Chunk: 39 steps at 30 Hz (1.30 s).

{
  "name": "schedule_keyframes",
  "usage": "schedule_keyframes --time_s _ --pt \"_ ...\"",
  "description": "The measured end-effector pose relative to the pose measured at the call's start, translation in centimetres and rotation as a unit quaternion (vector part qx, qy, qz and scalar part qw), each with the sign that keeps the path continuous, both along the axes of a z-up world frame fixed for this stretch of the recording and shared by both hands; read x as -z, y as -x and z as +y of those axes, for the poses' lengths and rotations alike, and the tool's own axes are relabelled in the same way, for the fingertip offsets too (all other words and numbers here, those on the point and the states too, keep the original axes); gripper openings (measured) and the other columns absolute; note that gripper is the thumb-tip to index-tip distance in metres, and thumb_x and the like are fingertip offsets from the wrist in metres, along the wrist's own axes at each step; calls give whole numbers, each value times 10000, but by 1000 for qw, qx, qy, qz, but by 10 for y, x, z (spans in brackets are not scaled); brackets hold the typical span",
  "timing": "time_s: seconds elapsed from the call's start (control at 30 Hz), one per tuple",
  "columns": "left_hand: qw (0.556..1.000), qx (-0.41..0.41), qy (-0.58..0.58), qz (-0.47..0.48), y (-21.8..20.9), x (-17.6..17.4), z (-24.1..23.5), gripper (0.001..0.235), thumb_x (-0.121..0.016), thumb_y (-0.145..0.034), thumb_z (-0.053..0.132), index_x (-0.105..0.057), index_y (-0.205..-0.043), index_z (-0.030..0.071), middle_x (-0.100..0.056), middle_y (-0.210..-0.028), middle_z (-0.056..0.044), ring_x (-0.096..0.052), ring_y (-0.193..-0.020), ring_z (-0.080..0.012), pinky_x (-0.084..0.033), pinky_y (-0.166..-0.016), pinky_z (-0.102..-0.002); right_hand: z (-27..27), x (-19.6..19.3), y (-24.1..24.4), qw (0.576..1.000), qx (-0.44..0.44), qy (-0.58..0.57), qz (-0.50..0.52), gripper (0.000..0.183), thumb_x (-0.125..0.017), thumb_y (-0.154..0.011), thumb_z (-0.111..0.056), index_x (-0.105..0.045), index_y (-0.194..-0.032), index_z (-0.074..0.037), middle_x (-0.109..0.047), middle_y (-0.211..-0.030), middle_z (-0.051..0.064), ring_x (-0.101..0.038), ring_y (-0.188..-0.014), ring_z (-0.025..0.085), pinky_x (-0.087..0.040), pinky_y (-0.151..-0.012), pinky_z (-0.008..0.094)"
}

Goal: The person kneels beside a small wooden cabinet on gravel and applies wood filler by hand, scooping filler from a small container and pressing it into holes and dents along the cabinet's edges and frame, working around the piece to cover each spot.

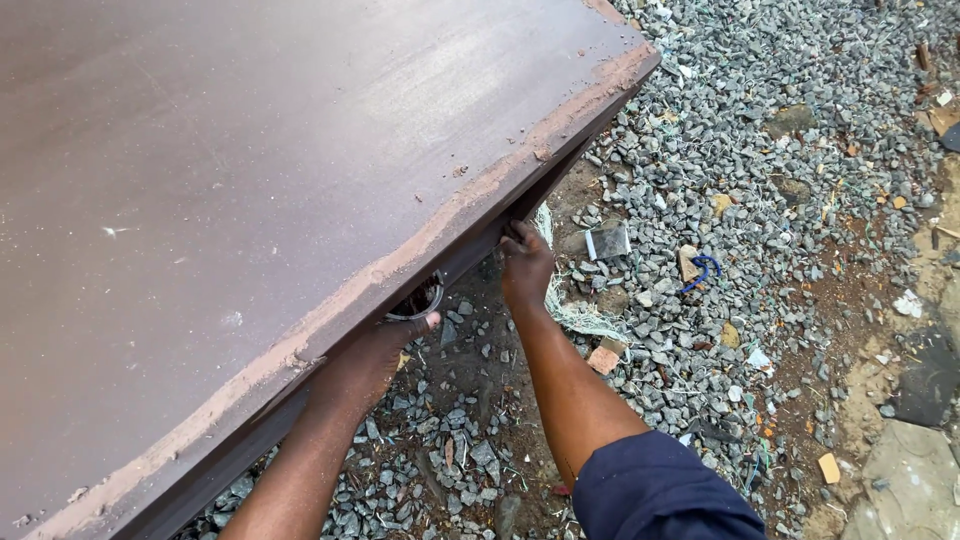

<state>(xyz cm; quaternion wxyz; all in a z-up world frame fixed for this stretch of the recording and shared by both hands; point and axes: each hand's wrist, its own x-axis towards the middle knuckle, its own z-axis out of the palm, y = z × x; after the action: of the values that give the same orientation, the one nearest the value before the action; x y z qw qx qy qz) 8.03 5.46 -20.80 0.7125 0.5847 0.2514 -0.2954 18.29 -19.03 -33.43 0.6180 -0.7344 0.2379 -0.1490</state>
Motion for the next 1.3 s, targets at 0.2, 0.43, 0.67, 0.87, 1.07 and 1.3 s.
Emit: schedule_keyframes --time_s 0.2,0.43,0.67,0.87,1.07,1.3 --pt "999 9 32 -2 1 10 8 829 -805 -839 235 -438 -1572 116 -380 -1599 -258 -304 -1463 -495 -177 -1197 -571 -6 1 -9 975 -28 221 10 222 -671 -1011 -153 -712 -1175 -10 -628 -1012 179 -667 -982 369 -579 -775 456" --pt "998 22 64 -8 -7 6 9 824 -787 -861 218 -417 -1592 129 -352 -1625 -257 -278 -1475 -502 -162 -1201 -574 -5 -15 -13 927 -64 363 67 250 -585 -1067 -218 -687 -1173 -17 -562 -985 102 -636 -898 344 -597 -717 460" --pt "994 24 102 -15 0 48 22 817 -803 -826 240 -467 -1567 176 -361 -1620 -244 -343 -1452 -450 -184 -1180 -537 15 -9 -5 931 -33 339 131 274 -601 -1044 -317 -705 -1192 -111 -554 -1098 73 -601 -1032 370 -613 -838 501" --pt "993 35 113 -30 4 85 29 832 -804 -818 270 -456 -1570 194 -356 -1625 -223 -344 -1458 -430 -189 -1178 -536 48 -71 15 976 1 163 146 333 -499 -1020 -73 -542 -1349 -53 -486 -1258 195 -529 -1175 475 -545 -981 572" --pt "991 41 121 -50 -7 111 24 849 -805 -809 303 -444 -1573 214 -351 -1630 -200 -346 -1465 -408 -195 -1176 -535 58 -90 17 988 9 -8 155 489 -470 -1026 -244 -346 -1448 -30 -417 -1373 314 -523 -1213 508 -479 -984 620" --pt "987 51 135 -70 -1 151 28 871 -806 -798 344 -430 -1576 239 -344 -1636 -171 -349 -1473 -380 -202 -1174 -534 88 -97 40 983 8 -36 182 519 -491 -993 -348 -378 -1413 -64 -443 -1363 279 -523 -1217 498 -455 -990 601"
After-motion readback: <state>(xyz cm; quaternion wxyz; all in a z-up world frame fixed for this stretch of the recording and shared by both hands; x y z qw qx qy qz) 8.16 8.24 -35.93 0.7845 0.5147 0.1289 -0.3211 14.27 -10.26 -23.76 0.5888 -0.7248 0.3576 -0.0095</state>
